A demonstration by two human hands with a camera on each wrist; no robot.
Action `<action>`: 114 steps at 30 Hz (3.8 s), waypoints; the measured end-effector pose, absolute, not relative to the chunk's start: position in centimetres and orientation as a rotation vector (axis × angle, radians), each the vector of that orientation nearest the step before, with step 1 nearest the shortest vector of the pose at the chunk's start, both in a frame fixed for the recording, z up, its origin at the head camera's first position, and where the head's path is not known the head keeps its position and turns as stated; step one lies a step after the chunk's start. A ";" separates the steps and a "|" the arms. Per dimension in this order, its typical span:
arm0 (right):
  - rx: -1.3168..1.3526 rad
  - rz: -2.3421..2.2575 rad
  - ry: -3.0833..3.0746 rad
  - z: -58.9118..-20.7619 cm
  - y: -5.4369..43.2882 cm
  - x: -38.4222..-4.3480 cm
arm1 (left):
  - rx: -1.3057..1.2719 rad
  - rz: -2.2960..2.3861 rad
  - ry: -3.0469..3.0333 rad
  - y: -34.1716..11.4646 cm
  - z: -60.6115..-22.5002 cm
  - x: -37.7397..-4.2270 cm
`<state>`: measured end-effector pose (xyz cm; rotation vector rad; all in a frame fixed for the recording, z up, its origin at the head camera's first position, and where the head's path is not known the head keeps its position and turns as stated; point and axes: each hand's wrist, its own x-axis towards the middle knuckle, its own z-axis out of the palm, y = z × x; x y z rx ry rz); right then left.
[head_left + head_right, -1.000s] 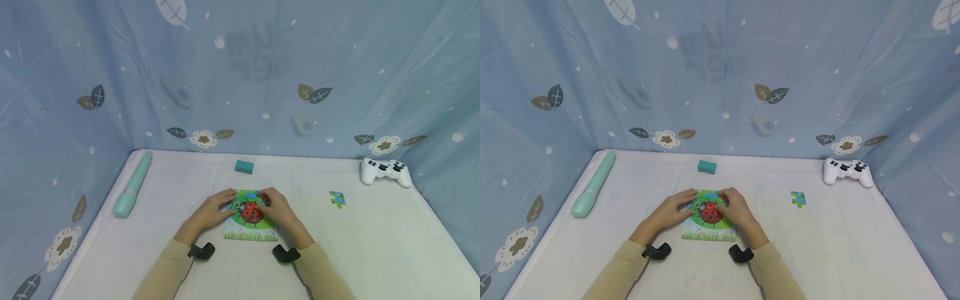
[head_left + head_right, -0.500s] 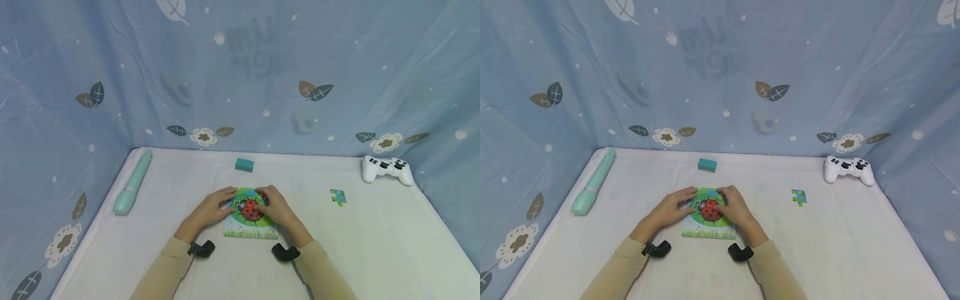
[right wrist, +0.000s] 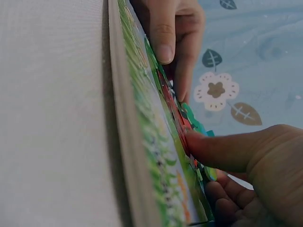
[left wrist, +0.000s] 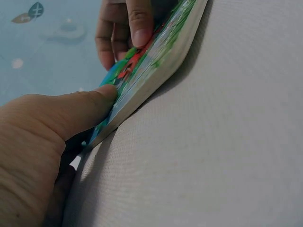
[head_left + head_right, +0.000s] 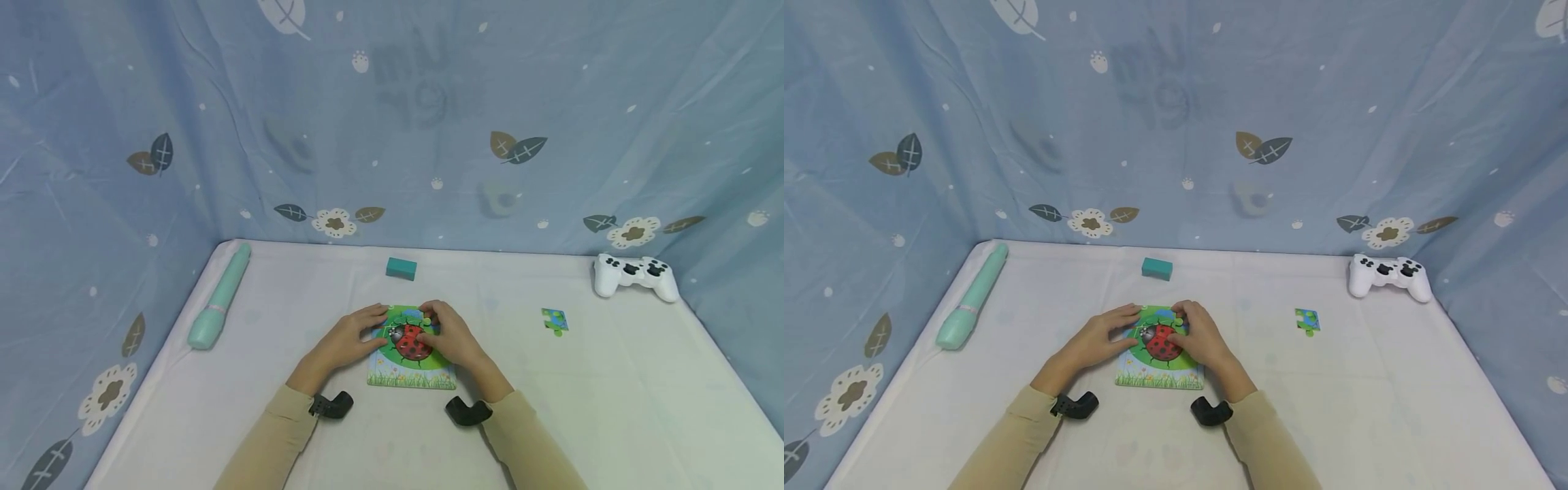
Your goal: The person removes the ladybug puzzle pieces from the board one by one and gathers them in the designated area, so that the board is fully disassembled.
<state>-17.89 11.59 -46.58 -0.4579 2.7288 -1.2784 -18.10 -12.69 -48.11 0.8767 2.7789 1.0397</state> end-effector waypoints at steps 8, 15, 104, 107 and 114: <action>-0.480 -1.277 2.787 -46.5 11.7 -17.7 | 0.878 1.042 2.778 -12.6 -48.2 -18.1; -0.512 -1.245 2.821 -46.7 11.7 -17.8 | 0.864 1.048 2.771 -12.6 -48.1 -18.2; -0.572 -1.164 2.854 -45.4 21.2 -19.1 | 0.842 1.076 2.766 -12.5 -48.1 -18.2; -0.626 -1.194 2.783 -45.0 19.2 -18.9 | 0.836 1.080 2.769 -12.6 -48.1 -18.2; -0.755 -1.291 2.632 -44.4 15.9 -18.3 | 0.842 1.084 2.776 -12.6 -48.0 -18.2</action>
